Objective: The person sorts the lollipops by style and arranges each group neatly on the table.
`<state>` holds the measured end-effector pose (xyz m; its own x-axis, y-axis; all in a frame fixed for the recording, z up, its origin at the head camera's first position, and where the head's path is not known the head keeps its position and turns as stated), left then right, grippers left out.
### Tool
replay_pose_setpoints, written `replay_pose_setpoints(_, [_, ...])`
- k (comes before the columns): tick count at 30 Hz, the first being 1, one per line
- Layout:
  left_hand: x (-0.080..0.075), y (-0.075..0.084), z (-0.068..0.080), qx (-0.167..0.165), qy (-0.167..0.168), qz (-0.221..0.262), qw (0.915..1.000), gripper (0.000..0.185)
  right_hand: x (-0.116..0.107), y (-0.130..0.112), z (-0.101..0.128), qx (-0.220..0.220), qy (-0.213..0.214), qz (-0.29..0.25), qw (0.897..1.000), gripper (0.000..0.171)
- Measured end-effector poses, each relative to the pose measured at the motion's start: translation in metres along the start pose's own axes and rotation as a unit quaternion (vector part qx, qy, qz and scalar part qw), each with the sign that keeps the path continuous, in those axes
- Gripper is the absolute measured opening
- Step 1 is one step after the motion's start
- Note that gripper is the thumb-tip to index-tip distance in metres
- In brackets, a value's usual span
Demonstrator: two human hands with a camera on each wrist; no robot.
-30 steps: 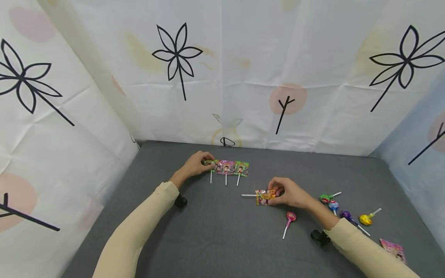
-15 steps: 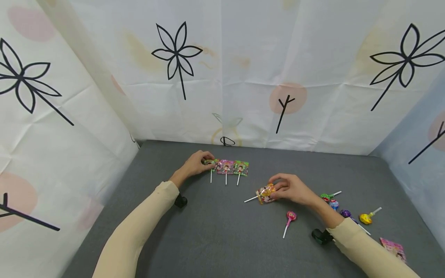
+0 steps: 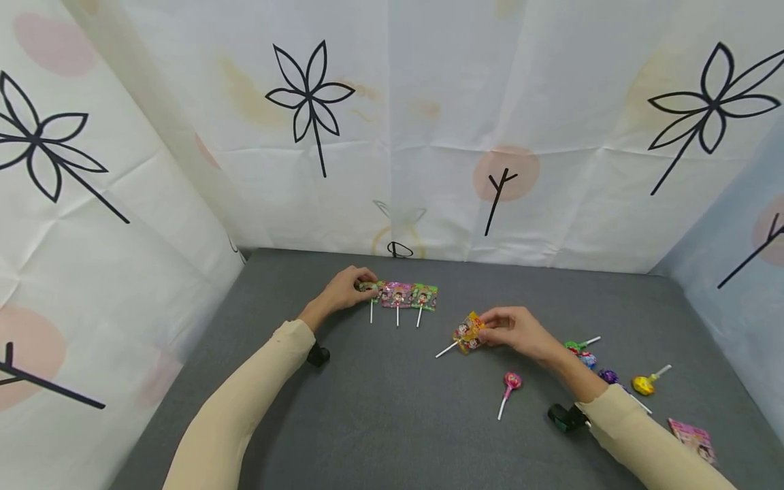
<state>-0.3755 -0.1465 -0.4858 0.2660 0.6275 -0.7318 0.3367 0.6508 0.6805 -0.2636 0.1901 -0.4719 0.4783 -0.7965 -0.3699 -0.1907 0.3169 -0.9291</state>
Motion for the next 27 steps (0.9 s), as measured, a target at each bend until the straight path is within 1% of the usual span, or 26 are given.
replay_pose_setpoints(9, [0.001, -0.001, 0.001, -0.008, -0.003, -0.003, 1.0000, 0.028, -0.006, -0.003, -0.008, -0.008, 0.003, -0.018, 1.000, 0.027])
replay_pose_setpoints(21, [0.002, -0.006, 0.001, -0.005, -0.003, -0.001, 1.0000, 0.028, -0.015, -0.007, -0.021, 0.017, 0.022, 0.003, 1.000, 0.028])
replay_pose_setpoints(27, [0.001, -0.005, 0.000, 0.005, -0.002, -0.002, 1.0000, 0.028, -0.016, -0.006, -0.025, 0.026, 0.033, 0.012, 0.999, 0.029])
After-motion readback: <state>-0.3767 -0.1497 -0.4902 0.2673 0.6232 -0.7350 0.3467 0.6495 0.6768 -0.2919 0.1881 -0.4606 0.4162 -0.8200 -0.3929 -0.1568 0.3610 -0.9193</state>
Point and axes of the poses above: each hand's wrist, its own z-axis away from the middle knuckle, its own x-axis out of the palm, y = z × x, the point moved 7 cm from there along -z, towards the middle knuckle, and after that the axes turned 7 degrees about z, right-handed, at the moved point
